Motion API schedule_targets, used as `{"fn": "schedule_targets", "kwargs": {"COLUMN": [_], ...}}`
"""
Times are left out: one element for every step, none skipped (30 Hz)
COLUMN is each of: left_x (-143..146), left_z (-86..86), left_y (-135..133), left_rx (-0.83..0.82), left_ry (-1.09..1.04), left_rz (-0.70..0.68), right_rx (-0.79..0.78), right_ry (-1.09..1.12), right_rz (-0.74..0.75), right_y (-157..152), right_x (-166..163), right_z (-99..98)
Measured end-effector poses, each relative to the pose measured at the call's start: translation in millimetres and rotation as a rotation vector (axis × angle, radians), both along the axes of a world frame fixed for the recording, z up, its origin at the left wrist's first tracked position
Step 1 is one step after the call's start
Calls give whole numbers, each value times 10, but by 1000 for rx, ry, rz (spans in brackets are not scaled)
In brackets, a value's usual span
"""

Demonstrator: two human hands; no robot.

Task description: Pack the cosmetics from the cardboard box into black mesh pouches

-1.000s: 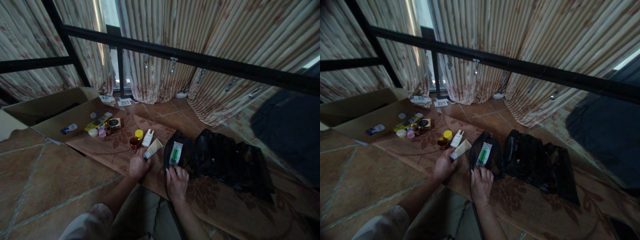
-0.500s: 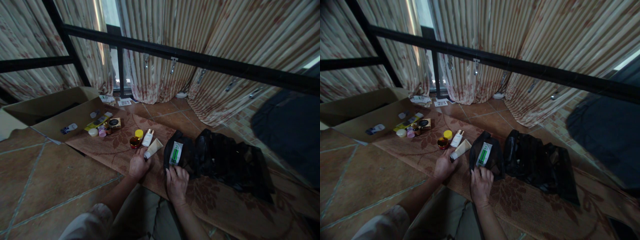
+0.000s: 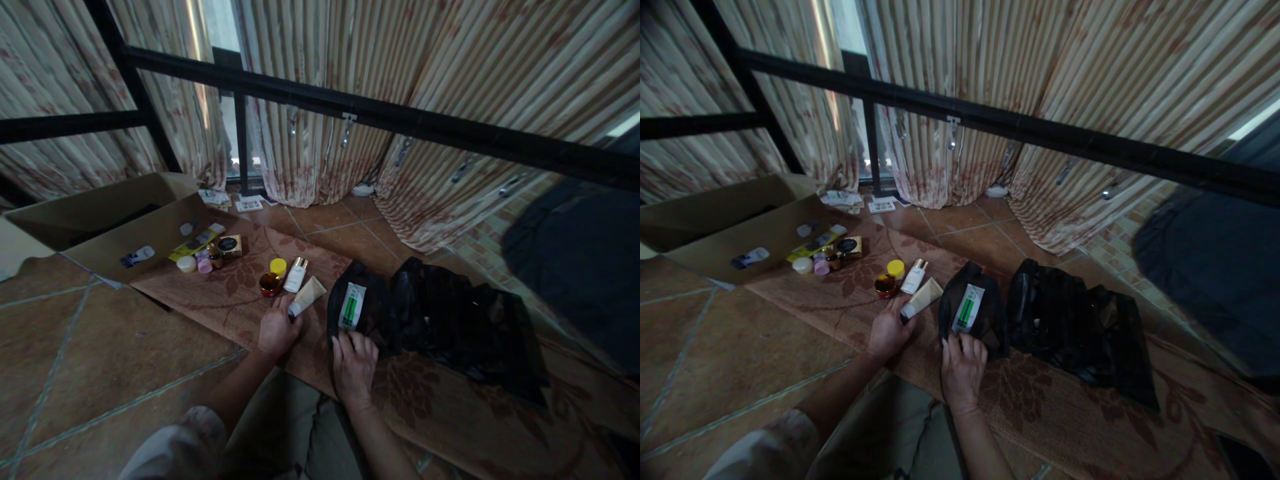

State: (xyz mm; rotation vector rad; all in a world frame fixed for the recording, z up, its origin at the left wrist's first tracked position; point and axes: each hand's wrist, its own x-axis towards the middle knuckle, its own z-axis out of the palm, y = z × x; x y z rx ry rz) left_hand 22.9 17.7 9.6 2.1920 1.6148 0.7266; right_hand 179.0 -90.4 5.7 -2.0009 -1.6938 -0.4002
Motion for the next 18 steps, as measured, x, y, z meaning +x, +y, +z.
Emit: {"fn": "schedule_targets", "kwargs": {"left_x": [-1, -2, -3, -5, -6, -7, -7, -7, -6, -5, -4, -3, -2, -1, 0, 0, 0, 0], "left_z": [-4, -8, -11, -13, -14, -14, -13, -13, -13, -14, -15, -17, -18, -20, -22, -22, -22, -21], "left_y": [1, 1, 2, 2, 2, 2, 3, 3, 3, 4, 4, 3, 3, 3, 2, 2, 1, 1], "left_rx": [1, 2, 2, 1, 0, -1, -2, 0, 3, 6, 8, 10, 12, 12, 11, 11, 11, 10], "left_ry": [-2, -5, -8, -12, -14, -15, -16, -17, -18, -18, -19, -20, -21, -24, -29, -34, -38, -43], "left_rz": [1, 0, -2, -3, -4, -4, -5, -5, -4, -1, 1, 4, 6, 7, 6, 5, 3, 3], "right_rx": [-1, -2, -3, -2, 0, 2, 3, 4, 5, 4, 3, 2, 1, 0, -1, 0, 2, 4], "right_ry": [0, 0, -2, -3, -5, -6, -7, -8, -9, -9, -10, -11, -11, -11, -11, -11, -12, -14], "right_rz": [-2, -3, -3, -3, -3, -3, -3, -3, -3, -4, -4, -4, -3, -2, -1, -2, -2, -3], "right_y": [0, 0, 0, 1, 1, 2, 2, 2, 2, 1, 0, -1, -2, -2, -3, -3, -2, -1], "right_x": [0, 0, 0, 1, 2, 4, 5, 6, 7, 7, 8, 8, 8, 7, 7, 7, 8, 8], "right_z": [1, 0, -2, -6, -11, -16, -21, -25, -27, -28, -28, -26, -25, -23, -23, -23, -25, -27]}}
